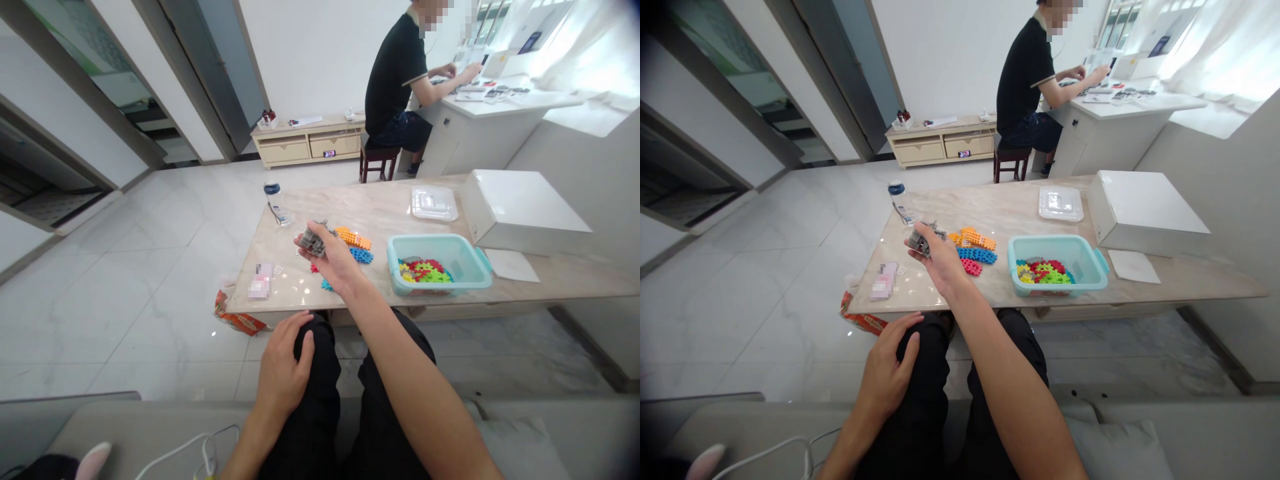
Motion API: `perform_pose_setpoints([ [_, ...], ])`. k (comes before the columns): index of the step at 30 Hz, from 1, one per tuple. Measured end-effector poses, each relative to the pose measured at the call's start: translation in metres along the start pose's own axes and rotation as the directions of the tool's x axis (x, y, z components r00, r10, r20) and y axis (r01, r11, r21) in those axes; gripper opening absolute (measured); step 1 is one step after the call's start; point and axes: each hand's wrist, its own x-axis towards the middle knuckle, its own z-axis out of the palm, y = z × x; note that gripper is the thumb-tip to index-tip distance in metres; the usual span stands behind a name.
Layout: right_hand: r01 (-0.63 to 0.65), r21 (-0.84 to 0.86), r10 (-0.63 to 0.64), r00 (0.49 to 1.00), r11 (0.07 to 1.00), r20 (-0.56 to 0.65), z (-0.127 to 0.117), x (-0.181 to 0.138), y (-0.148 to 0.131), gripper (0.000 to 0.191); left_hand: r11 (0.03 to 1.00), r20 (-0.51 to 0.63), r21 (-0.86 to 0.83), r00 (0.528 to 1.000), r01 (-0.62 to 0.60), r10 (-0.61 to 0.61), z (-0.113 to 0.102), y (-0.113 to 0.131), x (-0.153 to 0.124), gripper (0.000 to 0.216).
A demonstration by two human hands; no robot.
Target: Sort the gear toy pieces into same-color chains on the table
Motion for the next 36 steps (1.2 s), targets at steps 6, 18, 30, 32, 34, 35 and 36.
perform_pose_setpoints([
  [6,-0.001,-0.002,0.001,1.0,1.0,0.002,-0.0004,-0.0004,-0.0008,0.025,1.0,0.005,0.003,1.0,-0.013,0.013,0.0025,0.003,0.0,0.03],
  [18,-0.006,-0.024,0.006,1.0,1.0,-0.017,0.0005,-0.0023,-0.0017,0.025,1.0,0.002,-0.012,1.0,-0.009,0.009,0.0004,0.0019,0.0001,0.03],
  [30,-0.014,-0.051,0.013,1.0,0.999,-0.008,-0.0001,-0.0014,-0.0008,0.028,1.0,0.007,-0.009,1.0,-0.009,0.009,0.0014,0.0009,-0.0004,0.031],
  [32,-0.014,-0.049,0.013,1.0,0.999,-0.009,-0.0003,-0.0013,-0.0007,0.028,1.0,0.007,-0.007,1.0,-0.01,0.01,0.0016,0.001,-0.0002,0.03],
  [34,-0.014,-0.046,0.013,1.0,0.999,-0.009,-0.0004,-0.0013,-0.0006,0.028,1.0,0.007,-0.006,1.0,-0.01,0.01,0.0016,0.0013,-0.0001,0.03],
  [35,-0.014,-0.045,0.013,1.0,0.999,-0.008,-0.0003,-0.0013,-0.0007,0.028,1.0,0.007,-0.006,1.0,-0.01,0.01,0.0015,0.0015,0.0,0.03],
  [36,-0.013,-0.044,0.013,1.0,0.999,-0.01,-0.0002,-0.0013,-0.0007,0.028,1.0,0.007,-0.006,1.0,-0.009,0.009,0.0014,0.0017,0.0001,0.03],
])
